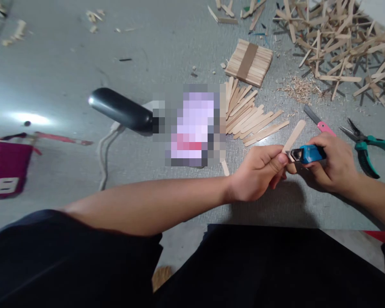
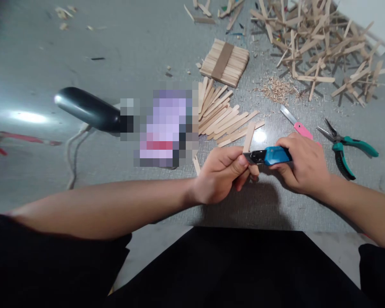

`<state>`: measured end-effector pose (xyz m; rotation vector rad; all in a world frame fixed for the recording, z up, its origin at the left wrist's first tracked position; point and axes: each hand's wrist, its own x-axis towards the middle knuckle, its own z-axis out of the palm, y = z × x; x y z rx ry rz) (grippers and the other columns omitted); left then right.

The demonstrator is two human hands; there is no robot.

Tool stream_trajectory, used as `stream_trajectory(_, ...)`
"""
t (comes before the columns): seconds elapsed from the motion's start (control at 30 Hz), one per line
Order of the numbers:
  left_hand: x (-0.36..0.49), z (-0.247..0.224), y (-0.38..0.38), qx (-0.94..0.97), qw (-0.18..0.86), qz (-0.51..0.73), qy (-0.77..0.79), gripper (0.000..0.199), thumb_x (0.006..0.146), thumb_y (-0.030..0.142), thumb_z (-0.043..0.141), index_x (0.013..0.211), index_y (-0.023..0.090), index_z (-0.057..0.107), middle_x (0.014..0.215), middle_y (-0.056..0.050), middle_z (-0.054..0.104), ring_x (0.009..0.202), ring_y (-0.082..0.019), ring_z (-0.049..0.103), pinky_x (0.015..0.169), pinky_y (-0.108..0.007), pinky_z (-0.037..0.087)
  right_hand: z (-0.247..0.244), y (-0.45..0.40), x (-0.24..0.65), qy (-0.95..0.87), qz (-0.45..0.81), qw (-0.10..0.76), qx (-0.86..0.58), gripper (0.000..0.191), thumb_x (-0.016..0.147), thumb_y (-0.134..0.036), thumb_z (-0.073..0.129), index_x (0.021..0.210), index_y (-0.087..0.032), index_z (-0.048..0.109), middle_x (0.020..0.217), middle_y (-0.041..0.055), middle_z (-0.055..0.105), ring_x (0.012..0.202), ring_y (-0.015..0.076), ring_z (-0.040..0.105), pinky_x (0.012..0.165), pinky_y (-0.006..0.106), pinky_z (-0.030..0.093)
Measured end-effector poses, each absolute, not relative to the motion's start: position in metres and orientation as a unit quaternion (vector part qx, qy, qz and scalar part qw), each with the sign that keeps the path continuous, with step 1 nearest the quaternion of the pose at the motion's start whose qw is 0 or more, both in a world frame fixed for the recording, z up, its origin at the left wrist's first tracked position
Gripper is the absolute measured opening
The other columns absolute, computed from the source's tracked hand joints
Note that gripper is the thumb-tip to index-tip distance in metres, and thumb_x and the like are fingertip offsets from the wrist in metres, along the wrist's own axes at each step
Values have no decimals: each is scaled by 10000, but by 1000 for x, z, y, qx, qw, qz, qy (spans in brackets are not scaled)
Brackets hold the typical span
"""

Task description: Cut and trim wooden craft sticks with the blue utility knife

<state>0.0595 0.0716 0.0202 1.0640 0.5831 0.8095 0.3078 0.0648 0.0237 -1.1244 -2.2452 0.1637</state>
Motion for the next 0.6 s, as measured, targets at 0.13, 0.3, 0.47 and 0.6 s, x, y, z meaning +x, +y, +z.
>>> stream_trajectory(0.13, 59, 14, 68, 523, 695, 399, 290, 619, 1106, 751, 622, 883, 177, 685, 524, 63, 561, 451, -73, 488, 536, -229, 454, 22, 71, 310, -859, 117, 325, -377, 341, 1161, -571, 549, 1169, -247, 656, 864, 23, 707, 716, 198, 636, 656, 352, 472)
stream_trajectory(0.3, 65, 11, 71, 611, 599, 406, 321, 617, 1140, 731, 563, 934, 178, 743, 509, 62, 525, 438, -84, 478, 465, -235, 373, 18, 74, 315, -828, 128, 387, -384, 405, 1143, -654, 547, 1162, -264, 656, 839, 8, 711, 655, 183, 629, 609, 336, 489)
stream_trajectory(0.47, 38, 40, 117, 648, 515, 439, 350, 654, 1119, 794, 549, 1010, 186, 765, 726, -24, 761, 557, -106, 630, 524, -276, 485, 10, 77, 316, -809, 120, 420, -393, 433, 1150, -651, 536, 1175, -240, 669, 834, 5, 703, 631, 168, 612, 578, 319, 492)
stream_trajectory(0.6, -46, 63, 165, 690, 349, 494, 396, 606, 1072, 788, 670, 949, 205, 777, 873, 14, 829, 728, -96, 641, 685, -296, 479, 5, 79, 315, -803, 118, 435, -390, 389, 1139, -609, 581, 1177, -233, 674, 845, 5, 708, 633, 167, 613, 578, 322, 499)
